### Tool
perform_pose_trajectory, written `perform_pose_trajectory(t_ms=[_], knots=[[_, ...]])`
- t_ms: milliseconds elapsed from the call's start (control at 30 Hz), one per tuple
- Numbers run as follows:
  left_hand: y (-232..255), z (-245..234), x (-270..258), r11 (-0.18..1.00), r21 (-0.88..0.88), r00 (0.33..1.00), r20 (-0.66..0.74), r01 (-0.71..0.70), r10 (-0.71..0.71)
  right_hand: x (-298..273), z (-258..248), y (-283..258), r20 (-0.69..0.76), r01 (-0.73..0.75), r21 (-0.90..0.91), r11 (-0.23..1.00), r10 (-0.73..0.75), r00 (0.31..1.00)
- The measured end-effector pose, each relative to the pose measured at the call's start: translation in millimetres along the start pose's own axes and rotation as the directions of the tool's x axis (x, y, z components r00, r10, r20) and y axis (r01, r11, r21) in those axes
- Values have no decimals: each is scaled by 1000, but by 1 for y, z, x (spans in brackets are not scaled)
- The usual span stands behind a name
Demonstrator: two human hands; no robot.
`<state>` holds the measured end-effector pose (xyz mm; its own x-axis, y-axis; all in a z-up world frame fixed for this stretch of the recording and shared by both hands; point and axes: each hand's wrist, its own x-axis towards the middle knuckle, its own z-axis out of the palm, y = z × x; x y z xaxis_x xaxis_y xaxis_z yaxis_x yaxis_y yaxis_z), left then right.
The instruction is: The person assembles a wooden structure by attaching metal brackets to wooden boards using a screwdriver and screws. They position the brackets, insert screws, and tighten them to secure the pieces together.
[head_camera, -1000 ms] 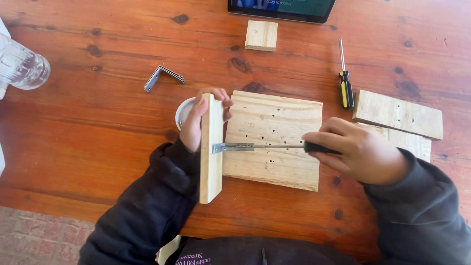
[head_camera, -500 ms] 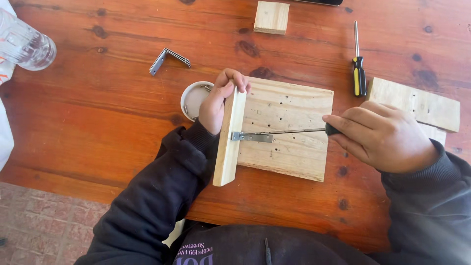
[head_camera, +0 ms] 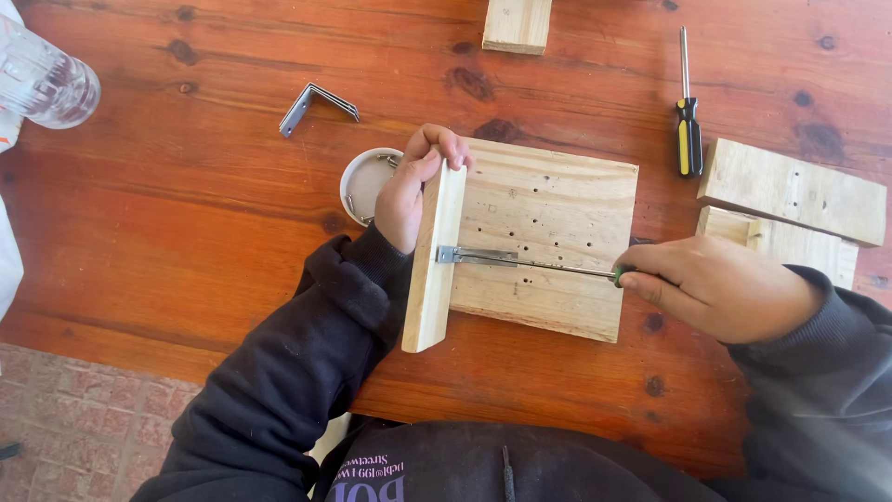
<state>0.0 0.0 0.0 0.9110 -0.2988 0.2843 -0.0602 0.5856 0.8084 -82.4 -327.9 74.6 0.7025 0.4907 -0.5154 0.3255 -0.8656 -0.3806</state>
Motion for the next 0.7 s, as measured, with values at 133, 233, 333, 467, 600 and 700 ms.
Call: perform_pose_trajectory(t_ms=[133,233,333,467,600,700], knots=[[0,1,3,998,-63,1000,-5,12,-12,-3,3,-5,-268,72,-138,988,-107,957],[-2,0,2,991,-131,999,-33,16,-21,-3,-2,-4,-409,316,-484,816,-530,743],[-4,-2,1,991,-135,999,-49,5,-11,-1,-6,-5,-364,373,-625,685,-679,637],[-2,2,1,997,-78,999,-51,-24,20,4,-3,2,-342,414,-594,689,-683,645],[-4,1,1,994,-103,999,-39,-31,27,9,3,8,-351,474,-488,734,-661,663],[-5,-1,0,996,-74,999,-32,-45,42,14,7,11,-362,493,-194,848,-529,768]])
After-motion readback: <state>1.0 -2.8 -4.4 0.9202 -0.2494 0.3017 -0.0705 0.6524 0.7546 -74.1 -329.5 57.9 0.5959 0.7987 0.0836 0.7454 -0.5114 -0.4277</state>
